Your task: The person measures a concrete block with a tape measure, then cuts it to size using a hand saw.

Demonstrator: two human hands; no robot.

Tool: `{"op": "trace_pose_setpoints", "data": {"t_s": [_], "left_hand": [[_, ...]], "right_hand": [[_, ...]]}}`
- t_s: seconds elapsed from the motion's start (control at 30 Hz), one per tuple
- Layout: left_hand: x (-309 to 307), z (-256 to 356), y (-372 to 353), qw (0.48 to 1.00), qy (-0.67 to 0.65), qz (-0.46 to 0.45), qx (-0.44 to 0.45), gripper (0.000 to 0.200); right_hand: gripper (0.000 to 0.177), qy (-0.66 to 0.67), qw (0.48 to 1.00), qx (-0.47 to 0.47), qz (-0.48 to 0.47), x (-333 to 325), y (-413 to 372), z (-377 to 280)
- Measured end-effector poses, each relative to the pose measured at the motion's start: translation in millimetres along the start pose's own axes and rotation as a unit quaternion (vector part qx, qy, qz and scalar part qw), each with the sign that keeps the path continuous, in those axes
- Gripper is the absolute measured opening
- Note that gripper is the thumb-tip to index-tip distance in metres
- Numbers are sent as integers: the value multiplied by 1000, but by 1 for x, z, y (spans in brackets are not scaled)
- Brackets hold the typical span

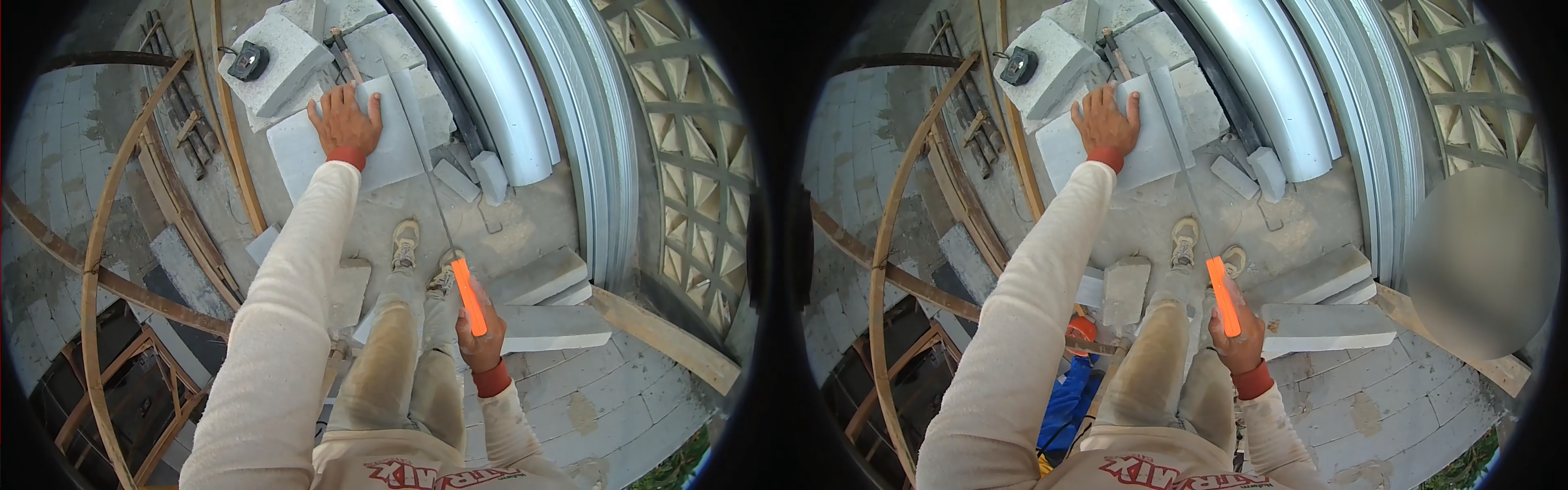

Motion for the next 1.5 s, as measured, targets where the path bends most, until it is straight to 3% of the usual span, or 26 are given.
{"op": "trace_pose_setpoints", "data": {"t_s": [0.07,0.17,0.23,0.3,0.4,0.7,0.93,1.0,1.3,1.4,1.5], "left_hand": [[-2,-7,3,1000,-14,4,0,58],[1,-10,5,1000,-26,10,8,57],[1,-12,2,999,-34,7,17,58],[2,-14,0,999,-29,14,13,58],[0,-11,5,1000,-22,21,6,57],[2,-10,3,999,-37,7,-2,56],[3,-14,5,999,-43,14,-9,59],[4,-14,7,999,-37,22,-2,58],[5,-7,4,999,-22,27,-12,55],[8,-11,5,999,-23,35,-13,54],[5,-6,5,999,-20,35,-15,53]], "right_hand": [[49,-8,1000,-3,5,-9,-48,-4],[48,-14,1000,-14,20,2,-30,-10],[48,-7,999,-20,29,24,15,-2],[49,29,997,70,-21,41,83,-17],[50,50,998,-17,33,53,118,-23],[47,-47,999,-9,-6,-18,-38,-3],[46,8,999,-29,24,30,69,2],[47,34,999,-9,19,25,70,-2],[48,30,990,-115,73,41,66,42],[49,53,997,-43,26,32,60,42],[49,36,999,-20,17,10,34,2]]}}
Point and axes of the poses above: each hand's wrist, its own y-axis towards the middle knuckle, its own x-axis out of the palm, z = x × y, the point moved 2 cm from there along y, towards the middle knuckle, and after that the axes turned 1 degree about x, right-handed, at the moved point
